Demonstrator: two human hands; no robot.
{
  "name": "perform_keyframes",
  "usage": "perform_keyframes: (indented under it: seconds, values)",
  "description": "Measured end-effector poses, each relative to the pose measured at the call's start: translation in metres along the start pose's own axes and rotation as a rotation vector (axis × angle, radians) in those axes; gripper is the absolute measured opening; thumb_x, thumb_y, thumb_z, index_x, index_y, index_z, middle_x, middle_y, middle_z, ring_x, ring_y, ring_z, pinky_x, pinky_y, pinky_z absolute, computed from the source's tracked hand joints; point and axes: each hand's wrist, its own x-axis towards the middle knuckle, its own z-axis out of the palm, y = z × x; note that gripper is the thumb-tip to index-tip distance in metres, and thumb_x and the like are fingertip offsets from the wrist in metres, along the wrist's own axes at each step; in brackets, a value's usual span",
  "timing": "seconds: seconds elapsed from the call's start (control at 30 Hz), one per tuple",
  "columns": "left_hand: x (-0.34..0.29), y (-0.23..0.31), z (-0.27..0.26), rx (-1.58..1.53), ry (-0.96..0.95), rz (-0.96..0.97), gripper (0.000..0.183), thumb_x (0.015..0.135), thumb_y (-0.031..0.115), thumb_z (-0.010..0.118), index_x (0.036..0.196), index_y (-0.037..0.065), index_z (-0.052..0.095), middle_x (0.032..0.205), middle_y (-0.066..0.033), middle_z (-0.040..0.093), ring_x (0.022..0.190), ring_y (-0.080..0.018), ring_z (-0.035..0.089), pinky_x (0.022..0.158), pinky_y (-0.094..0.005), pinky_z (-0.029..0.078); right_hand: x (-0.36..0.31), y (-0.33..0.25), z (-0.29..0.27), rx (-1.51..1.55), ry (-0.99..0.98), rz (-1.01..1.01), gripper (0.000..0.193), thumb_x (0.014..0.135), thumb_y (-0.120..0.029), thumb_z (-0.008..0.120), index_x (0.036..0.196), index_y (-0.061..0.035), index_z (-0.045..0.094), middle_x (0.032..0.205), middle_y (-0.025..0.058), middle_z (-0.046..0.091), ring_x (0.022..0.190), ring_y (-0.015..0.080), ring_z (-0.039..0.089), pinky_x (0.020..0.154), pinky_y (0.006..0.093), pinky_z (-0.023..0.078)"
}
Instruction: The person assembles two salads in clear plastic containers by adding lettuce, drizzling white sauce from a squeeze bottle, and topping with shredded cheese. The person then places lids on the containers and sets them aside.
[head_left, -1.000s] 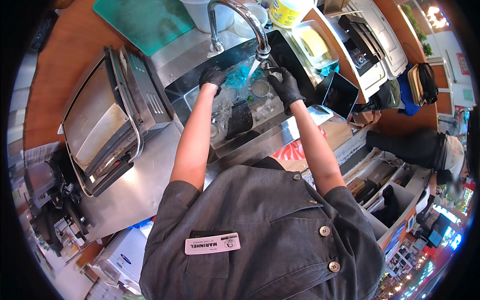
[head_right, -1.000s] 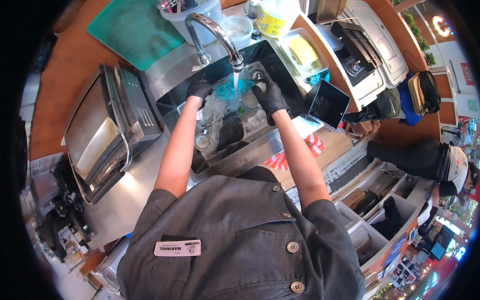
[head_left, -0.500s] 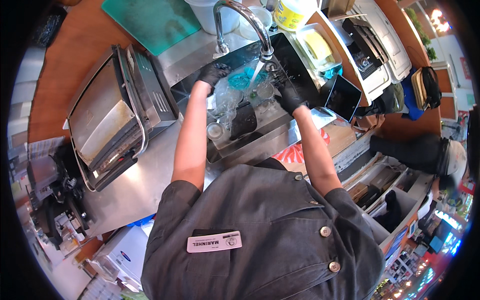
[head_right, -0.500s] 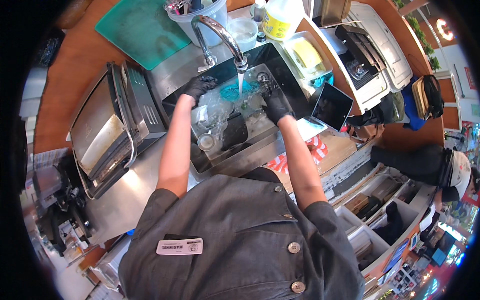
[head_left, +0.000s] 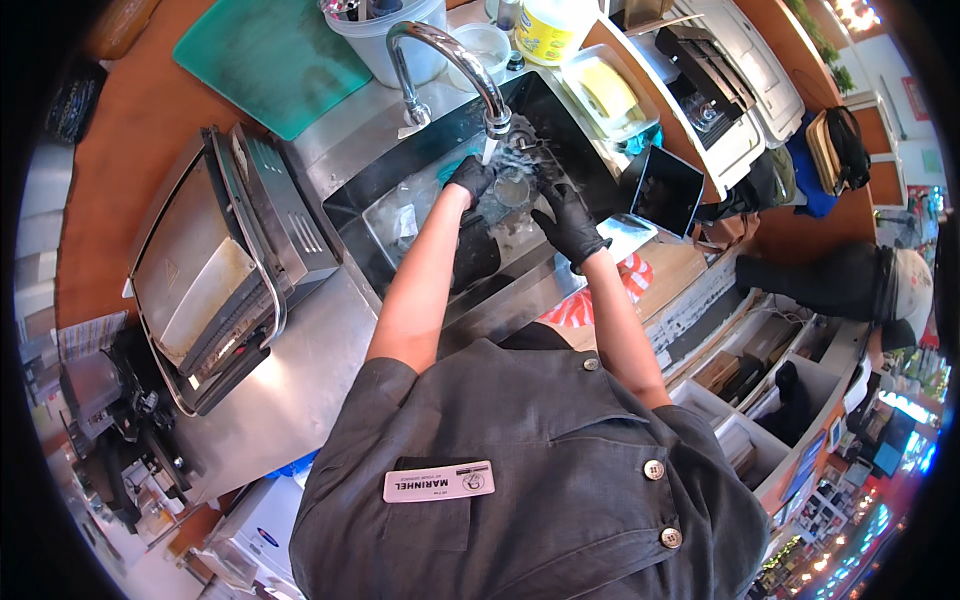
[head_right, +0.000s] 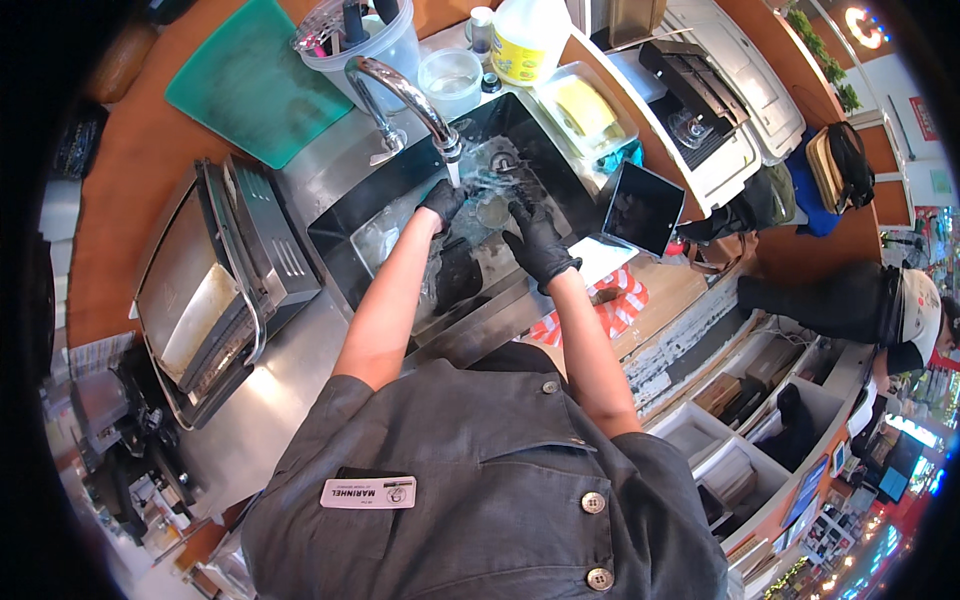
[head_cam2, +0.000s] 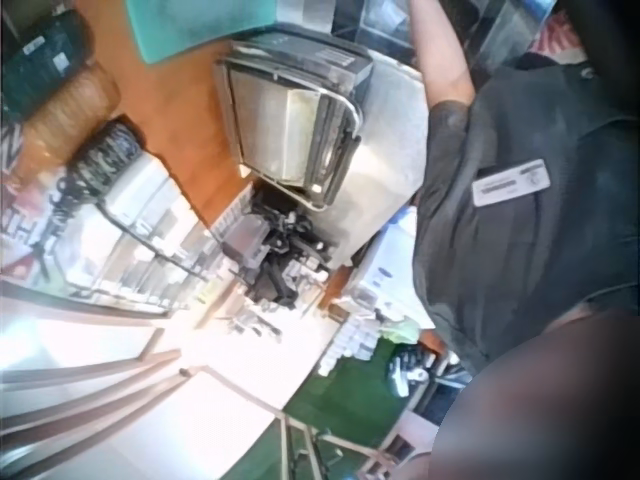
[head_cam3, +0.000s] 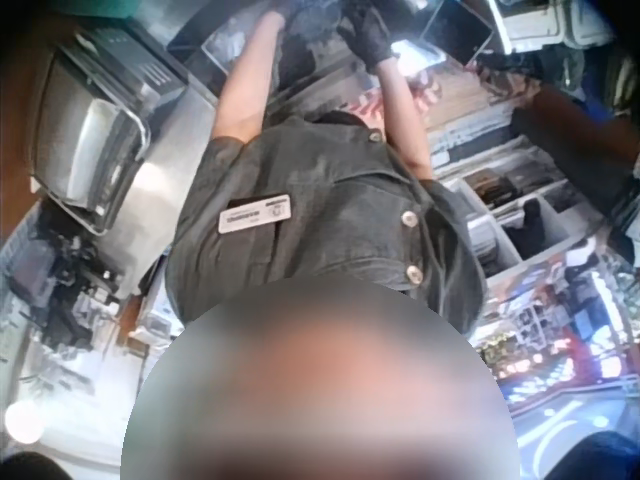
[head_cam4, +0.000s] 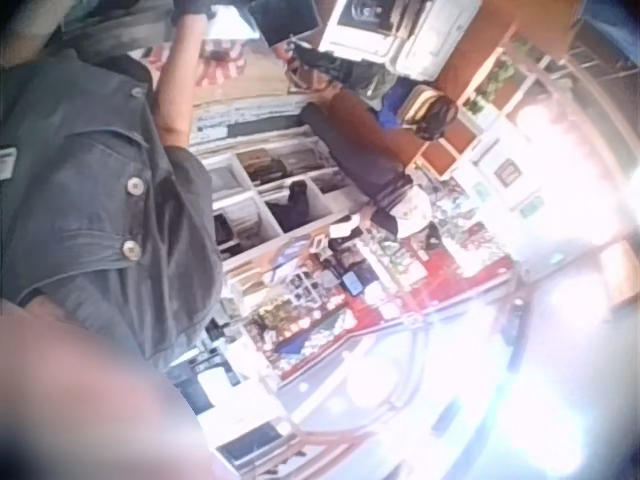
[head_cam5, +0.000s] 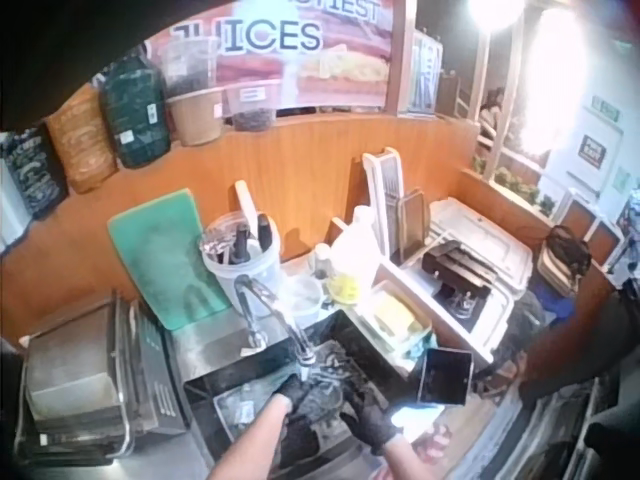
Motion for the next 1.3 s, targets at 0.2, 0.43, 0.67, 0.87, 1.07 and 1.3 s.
perform_keyframes:
  seconds: [0.2, 0.43, 0.67, 0.87, 1.07, 1.3]
  values:
    - [0.01, 0.047, -0.002, -0.636, 0.231, 0.249, 0.034, 0.085, 0.024, 0.059, 0.11, 0.001, 0.06, 0.103, -0.0119, 0.064, 0.088, -0.0206, 0.059, 0.077, -0.0343, 0.047, -0.004, -0.008, -0.005, 0.079, 0.047, 0.01, 0.05, 0.079, -0.016, 0.065, 0.124, -0.0033, 0.047, 0.129, 0.0281, 0.035, 0.117, 0.0437, 0.041, 0.097, 0.0438, 0.037]
    - [0.008, 0.0, -0.019, -0.959, 0.624, 0.119, 0.033, 0.083, 0.018, 0.06, 0.111, 0.0, 0.061, 0.104, -0.0107, 0.064, 0.088, -0.0207, 0.059, 0.078, -0.0341, 0.047, 0.007, -0.013, 0.004, 0.607, 0.04, 0.317, 0.041, 0.083, -0.024, 0.065, 0.117, -0.0043, 0.055, 0.108, 0.013, 0.06, 0.107, 0.0256, 0.053, 0.089, 0.0355, 0.044]
    - [-0.051, -0.006, -0.111, -0.673, 0.417, -0.053, 0.026, 0.083, 0.015, 0.064, 0.106, 0.004, 0.065, 0.09, -0.0053, 0.066, 0.076, -0.0153, 0.06, 0.068, -0.0286, 0.048, 0.046, -0.018, 0.022, 1.601, -0.118, 0.582, 0.038, 0.081, -0.026, 0.068, 0.11, -0.0065, 0.053, 0.101, 0.0078, 0.059, 0.093, 0.0215, 0.056, 0.088, 0.0378, 0.048]
    - [-0.047, 0.051, -0.113, 0.053, 0.647, -0.194, 0.045, 0.08, 0.046, 0.057, 0.086, 0.003, 0.068, 0.082, -0.0229, 0.064, 0.085, -0.035, 0.064, 0.075, -0.0436, 0.049, 0.047, -0.027, 0.001, 0.911, -0.291, 0.216, 0.038, 0.082, -0.021, 0.065, 0.114, -0.0069, 0.051, 0.106, 0.0066, 0.06, 0.099, 0.0213, 0.057, 0.089, 0.0325, 0.048]
    - [-0.057, 0.103, -0.084, 0.507, 0.626, -0.061, 0.031, 0.078, 0.031, 0.056, 0.088, 0.003, 0.067, 0.092, -0.0224, 0.064, 0.088, -0.0351, 0.063, 0.078, -0.0442, 0.05, 0.047, -0.049, -0.041, 1.673, -0.267, 0.668, 0.036, 0.084, -0.01, 0.059, 0.119, -0.0049, 0.052, 0.105, 0.0094, 0.061, 0.094, 0.0218, 0.061, 0.077, 0.0347, 0.053]
    - [-0.15, 0.08, -0.145, 0.197, 0.237, 0.441, 0.046, 0.083, 0.032, 0.059, 0.119, 0.003, 0.055, 0.103, -0.0183, 0.064, 0.093, -0.0283, 0.063, 0.08, -0.04, 0.049, 0.028, -0.111, -0.153, 1.117, -0.209, 0.029, 0.048, 0.077, -0.002, 0.065, 0.123, -0.0001, 0.05, 0.118, 0.0153, 0.057, 0.112, 0.0219, 0.053, 0.094, 0.0323, 0.042]
